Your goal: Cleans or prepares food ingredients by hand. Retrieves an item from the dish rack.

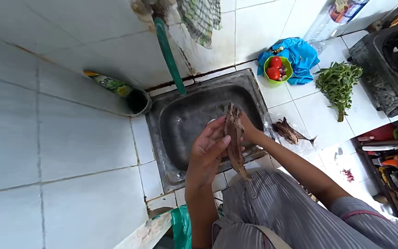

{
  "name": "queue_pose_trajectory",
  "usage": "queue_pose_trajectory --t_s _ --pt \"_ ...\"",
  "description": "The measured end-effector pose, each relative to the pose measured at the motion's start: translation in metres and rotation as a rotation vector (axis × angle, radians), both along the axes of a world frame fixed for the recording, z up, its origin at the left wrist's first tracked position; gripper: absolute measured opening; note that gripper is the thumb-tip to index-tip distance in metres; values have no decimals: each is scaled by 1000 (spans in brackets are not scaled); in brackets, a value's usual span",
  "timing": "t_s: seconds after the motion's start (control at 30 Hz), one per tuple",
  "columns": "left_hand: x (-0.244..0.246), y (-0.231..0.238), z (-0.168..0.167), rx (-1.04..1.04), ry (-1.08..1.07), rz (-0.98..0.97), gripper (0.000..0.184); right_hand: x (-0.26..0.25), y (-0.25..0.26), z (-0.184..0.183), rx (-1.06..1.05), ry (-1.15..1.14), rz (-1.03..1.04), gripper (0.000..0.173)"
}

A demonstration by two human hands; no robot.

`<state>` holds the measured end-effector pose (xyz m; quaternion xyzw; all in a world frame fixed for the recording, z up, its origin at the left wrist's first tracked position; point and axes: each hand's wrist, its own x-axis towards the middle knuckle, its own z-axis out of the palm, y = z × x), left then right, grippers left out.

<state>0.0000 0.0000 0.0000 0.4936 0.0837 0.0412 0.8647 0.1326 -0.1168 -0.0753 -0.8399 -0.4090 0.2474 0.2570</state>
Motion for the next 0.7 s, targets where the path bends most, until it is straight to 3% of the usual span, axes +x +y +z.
queue_pose_trajectory --t_s 0.17,0.3,0.37,0.5,0.7 --pt "2 0 3 8 -13 -33 48 31 -21 33 484 -34 -156 18" --pt "1 2 3 23 -20 -66 48 35 -40 82 845 -227 -101 17" --pt "1 1 4 27 -15 -65 46 31 -49 107 863 -263 28 20" --pt "4 0 5 16 -13 -61 40 27 -55 123 689 -359 240 21" --pt "4 0 6 -1 7 -69 40 28 -56 119 653 -392 269 18"
